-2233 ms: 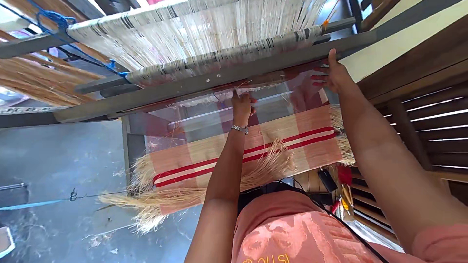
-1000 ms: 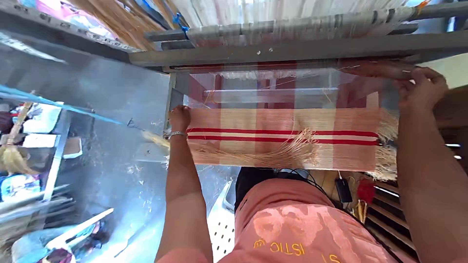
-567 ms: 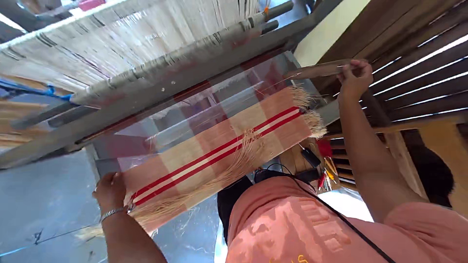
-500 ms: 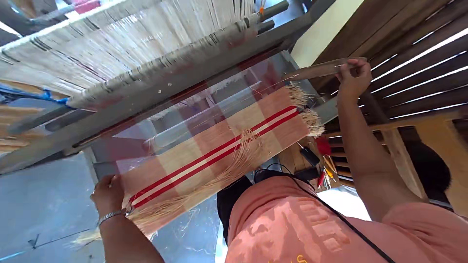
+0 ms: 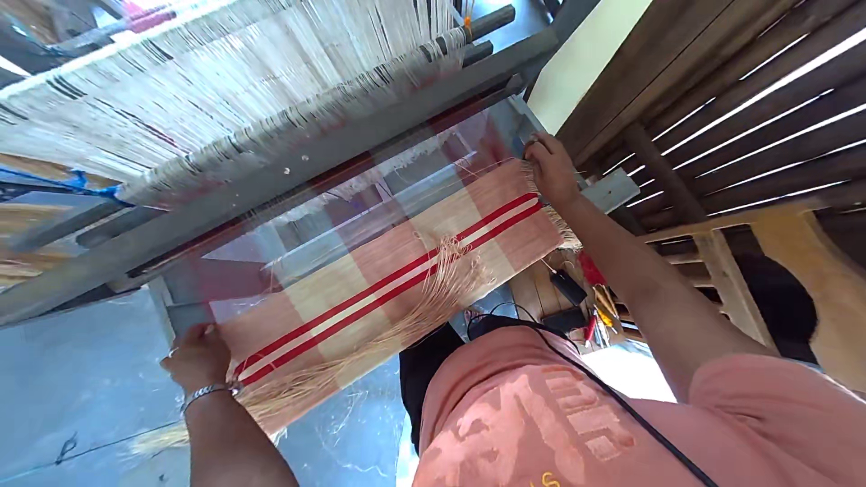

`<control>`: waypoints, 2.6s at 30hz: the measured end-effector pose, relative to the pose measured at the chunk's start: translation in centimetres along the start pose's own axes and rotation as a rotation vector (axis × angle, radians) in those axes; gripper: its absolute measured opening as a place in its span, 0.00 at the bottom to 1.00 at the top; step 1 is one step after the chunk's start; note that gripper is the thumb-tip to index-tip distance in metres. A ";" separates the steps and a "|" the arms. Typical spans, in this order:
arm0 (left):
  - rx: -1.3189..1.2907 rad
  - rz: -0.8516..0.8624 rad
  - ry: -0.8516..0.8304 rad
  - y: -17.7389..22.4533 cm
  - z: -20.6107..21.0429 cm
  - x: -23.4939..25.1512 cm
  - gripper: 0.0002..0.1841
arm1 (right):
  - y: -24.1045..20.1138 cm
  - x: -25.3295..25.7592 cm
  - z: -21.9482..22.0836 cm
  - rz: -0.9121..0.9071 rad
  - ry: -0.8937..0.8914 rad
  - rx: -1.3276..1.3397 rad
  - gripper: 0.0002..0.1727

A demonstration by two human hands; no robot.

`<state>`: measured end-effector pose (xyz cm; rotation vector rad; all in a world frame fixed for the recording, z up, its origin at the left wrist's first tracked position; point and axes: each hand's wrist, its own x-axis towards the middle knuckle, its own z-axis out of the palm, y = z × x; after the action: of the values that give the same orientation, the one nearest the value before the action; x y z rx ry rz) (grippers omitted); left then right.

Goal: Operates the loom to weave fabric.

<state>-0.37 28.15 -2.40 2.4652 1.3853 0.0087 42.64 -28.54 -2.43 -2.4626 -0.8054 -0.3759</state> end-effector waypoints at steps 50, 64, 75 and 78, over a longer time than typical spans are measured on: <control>-0.085 0.468 0.447 9.3 14.2 -17.4 0.29 | -26.1 2.0 6.6 -0.192 -0.383 -0.111 0.43; -0.104 0.439 0.397 9.2 14.6 -17.0 0.31 | -26.8 2.5 5.7 -0.137 -0.535 -0.196 0.45; -0.123 0.420 0.351 8.9 14.7 -17.0 0.31 | -27.2 2.6 5.9 -0.105 -0.546 -0.204 0.45; -0.115 0.412 0.325 9.0 14.6 -16.7 0.31 | -27.7 2.7 6.0 -0.081 -0.530 -0.210 0.47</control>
<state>0.49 5.95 -11.40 2.6842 0.9233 0.5848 28.41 -4.84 4.48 -2.7741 -1.1259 0.1901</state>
